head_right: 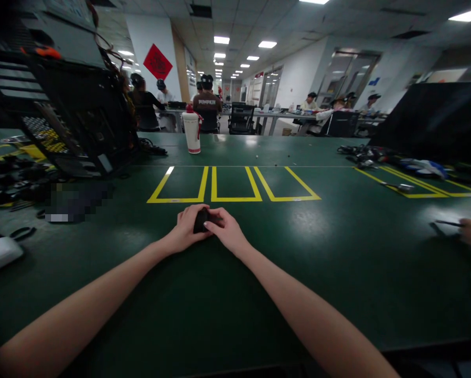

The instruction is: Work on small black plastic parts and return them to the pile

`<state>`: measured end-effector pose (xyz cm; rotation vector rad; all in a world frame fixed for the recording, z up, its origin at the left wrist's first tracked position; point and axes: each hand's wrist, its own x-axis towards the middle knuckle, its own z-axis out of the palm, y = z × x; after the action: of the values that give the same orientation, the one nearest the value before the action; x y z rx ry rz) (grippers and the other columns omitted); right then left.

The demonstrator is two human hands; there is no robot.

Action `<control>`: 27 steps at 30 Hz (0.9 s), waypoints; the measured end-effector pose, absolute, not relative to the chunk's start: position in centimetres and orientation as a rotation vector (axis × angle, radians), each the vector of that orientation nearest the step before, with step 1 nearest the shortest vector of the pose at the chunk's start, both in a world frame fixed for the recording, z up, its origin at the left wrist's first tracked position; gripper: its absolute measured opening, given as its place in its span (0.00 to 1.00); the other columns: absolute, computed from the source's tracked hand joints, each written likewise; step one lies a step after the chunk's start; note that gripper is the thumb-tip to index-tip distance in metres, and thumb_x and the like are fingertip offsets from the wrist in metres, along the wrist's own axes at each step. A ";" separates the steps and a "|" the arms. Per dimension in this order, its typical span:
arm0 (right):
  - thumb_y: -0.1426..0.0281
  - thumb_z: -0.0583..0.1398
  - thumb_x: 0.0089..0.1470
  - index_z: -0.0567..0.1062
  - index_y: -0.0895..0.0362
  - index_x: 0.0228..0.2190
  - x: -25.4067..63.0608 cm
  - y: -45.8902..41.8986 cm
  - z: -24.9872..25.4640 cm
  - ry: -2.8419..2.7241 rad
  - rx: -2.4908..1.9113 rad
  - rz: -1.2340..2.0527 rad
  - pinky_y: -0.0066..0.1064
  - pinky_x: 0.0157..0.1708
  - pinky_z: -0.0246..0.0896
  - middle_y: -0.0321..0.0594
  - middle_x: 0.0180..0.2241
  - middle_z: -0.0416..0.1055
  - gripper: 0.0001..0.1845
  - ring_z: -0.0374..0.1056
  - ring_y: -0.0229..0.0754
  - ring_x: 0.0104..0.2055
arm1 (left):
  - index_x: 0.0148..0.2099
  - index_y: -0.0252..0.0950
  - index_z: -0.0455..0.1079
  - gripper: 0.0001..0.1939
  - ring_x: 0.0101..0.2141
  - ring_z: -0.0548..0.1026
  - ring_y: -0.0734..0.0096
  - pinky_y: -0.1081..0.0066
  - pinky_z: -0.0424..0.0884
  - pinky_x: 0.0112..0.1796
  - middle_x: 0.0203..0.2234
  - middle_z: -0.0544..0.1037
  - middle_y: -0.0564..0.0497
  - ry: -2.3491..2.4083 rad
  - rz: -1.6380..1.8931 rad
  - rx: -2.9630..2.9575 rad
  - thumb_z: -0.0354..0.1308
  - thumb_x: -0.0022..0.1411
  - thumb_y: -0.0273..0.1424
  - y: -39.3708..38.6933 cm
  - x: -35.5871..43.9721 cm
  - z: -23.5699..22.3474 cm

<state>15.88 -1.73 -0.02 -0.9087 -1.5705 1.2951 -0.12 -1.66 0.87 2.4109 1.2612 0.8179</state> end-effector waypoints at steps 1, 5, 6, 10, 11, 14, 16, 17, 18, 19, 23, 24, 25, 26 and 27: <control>0.69 0.57 0.45 0.65 0.53 0.38 15.9 -1.9 0.1 -1.574 -0.871 1.324 0.35 0.45 0.59 0.36 0.42 0.64 0.15 0.63 0.39 0.45 | 0.52 0.42 0.48 0.27 0.49 0.59 0.59 0.57 0.54 0.47 0.48 0.60 0.47 1.259 0.822 2.414 0.55 0.52 0.34 -1.7 -0.2 0.8; 0.70 0.58 0.45 0.65 0.53 0.37 15.9 -2.2 0.4 -1.549 -0.838 1.362 0.33 0.43 0.60 0.36 0.40 0.64 0.13 0.63 0.38 0.44 | 0.53 0.41 0.47 0.28 0.50 0.58 0.60 0.58 0.53 0.47 0.49 0.59 0.47 1.220 0.849 2.445 0.55 0.52 0.33 -1.6 -0.3 0.3; 0.68 0.57 0.46 0.66 0.54 0.36 15.9 -2.1 0.3 -1.545 -0.857 1.339 0.33 0.43 0.60 0.36 0.40 0.64 0.12 0.63 0.38 0.43 | 0.53 0.41 0.47 0.28 0.50 0.58 0.60 0.58 0.53 0.47 0.49 0.59 0.47 1.215 0.856 2.452 0.55 0.52 0.34 -1.6 -0.3 0.3; 0.66 0.57 0.46 0.67 0.55 0.36 15.9 -1.4 0.0 -1.540 -0.942 1.236 0.35 0.45 0.57 0.37 0.38 0.65 0.13 0.62 0.38 0.43 | 0.53 0.41 0.47 0.30 0.50 0.58 0.59 0.58 0.53 0.47 0.48 0.59 0.47 1.203 0.866 2.464 0.56 0.51 0.33 -1.5 -0.4 0.0; 0.66 0.58 0.46 0.67 0.56 0.37 15.9 -1.2 -0.1 -1.545 -0.955 1.242 0.36 0.46 0.56 0.38 0.39 0.66 0.14 0.62 0.39 0.43 | 0.53 0.41 0.47 0.30 0.50 0.58 0.59 0.58 0.53 0.47 0.48 0.59 0.47 1.200 0.868 2.465 0.56 0.51 0.33 -1.5 -0.4 0.0; 0.68 0.58 0.45 0.66 0.55 0.38 16.0 -1.2 -0.1 -1.560 -0.930 1.323 0.37 0.46 0.56 0.39 0.40 0.66 0.15 0.62 0.40 0.44 | 0.53 0.42 0.47 0.29 0.50 0.58 0.60 0.58 0.53 0.47 0.49 0.59 0.47 1.197 0.876 2.457 0.56 0.51 0.33 -1.4 -0.4 -0.2; 0.70 0.59 0.44 0.66 0.54 0.37 16.1 -1.4 0.0 -1.573 -0.870 1.366 0.37 0.44 0.58 0.38 0.41 0.65 0.15 0.63 0.40 0.44 | 0.53 0.42 0.47 0.29 0.50 0.58 0.60 0.58 0.53 0.47 0.49 0.59 0.47 1.207 0.879 2.444 0.56 0.51 0.33 -1.4 -0.4 -0.2; 0.71 0.60 0.42 0.66 0.53 0.37 16.1 -1.6 0.1 -1.578 -0.847 1.374 0.37 0.43 0.59 0.37 0.41 0.64 0.16 0.63 0.41 0.44 | 0.53 0.42 0.47 0.29 0.50 0.58 0.60 0.58 0.53 0.47 0.49 0.59 0.47 1.213 0.879 2.439 0.56 0.51 0.33 -1.4 -0.4 -0.2; 0.71 0.61 0.41 0.65 0.53 0.37 16.1 -1.7 0.2 -1.582 -0.836 1.377 0.37 0.42 0.60 0.36 0.41 0.64 0.18 0.63 0.41 0.44 | 0.53 0.42 0.47 0.29 0.50 0.58 0.60 0.58 0.53 0.47 0.49 0.59 0.48 1.218 0.878 2.437 0.55 0.52 0.33 -1.4 -0.5 -0.2; 0.71 0.61 0.40 0.65 0.53 0.37 16.1 -1.9 0.3 -1.586 -0.838 1.376 0.37 0.42 0.60 0.36 0.41 0.64 0.18 0.64 0.41 0.43 | 0.53 0.42 0.47 0.28 0.50 0.58 0.60 0.58 0.52 0.47 0.49 0.59 0.48 1.221 0.878 2.437 0.55 0.52 0.33 -1.4 -0.5 -0.2; 0.67 0.58 0.45 0.66 0.54 0.35 15.8 -1.7 0.2 -1.559 -0.903 1.276 0.37 0.43 0.59 0.36 0.39 0.65 0.12 0.64 0.39 0.42 | 0.53 0.42 0.46 0.30 0.50 0.58 0.61 0.58 0.52 0.48 0.49 0.59 0.48 1.210 0.873 2.440 0.56 0.51 0.34 -1.5 -0.5 0.0; 0.66 0.57 0.46 0.67 0.54 0.35 15.7 -1.6 0.2 -1.551 -0.927 1.240 0.37 0.44 0.57 0.36 0.39 0.65 0.12 0.63 0.39 0.43 | 0.53 0.42 0.46 0.30 0.50 0.58 0.61 0.58 0.52 0.48 0.49 0.59 0.48 1.208 0.874 2.440 0.56 0.51 0.34 -1.5 -0.5 0.0; 0.66 0.57 0.46 0.67 0.54 0.36 15.6 -1.4 0.1 -1.547 -0.952 1.219 0.37 0.46 0.56 0.37 0.39 0.65 0.13 0.62 0.39 0.44 | 0.53 0.42 0.46 0.30 0.50 0.58 0.61 0.58 0.52 0.48 0.49 0.59 0.48 1.206 0.874 2.440 0.56 0.51 0.34 -1.5 -0.5 0.0; 0.66 0.57 0.46 0.67 0.54 0.37 15.6 -1.2 0.0 -1.549 -0.976 1.219 0.37 0.47 0.55 0.38 0.39 0.65 0.14 0.62 0.40 0.44 | 0.53 0.42 0.46 0.30 0.50 0.57 0.61 0.58 0.52 0.48 0.49 0.59 0.48 1.206 0.874 2.440 0.56 0.51 0.34 -1.5 -0.5 0.0; 0.65 0.57 0.46 0.67 0.55 0.38 15.7 -1.1 0.0 -1.557 -0.994 1.236 0.38 0.47 0.55 0.38 0.40 0.66 0.15 0.62 0.40 0.44 | 0.53 0.42 0.46 0.30 0.50 0.57 0.61 0.58 0.52 0.48 0.49 0.59 0.48 1.205 0.877 2.439 0.56 0.51 0.34 -1.5 -0.5 0.0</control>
<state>15.66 -1.09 -0.03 -0.9944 -1.5566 1.2365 -0.50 -1.46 -0.03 2.4385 1.2054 0.8771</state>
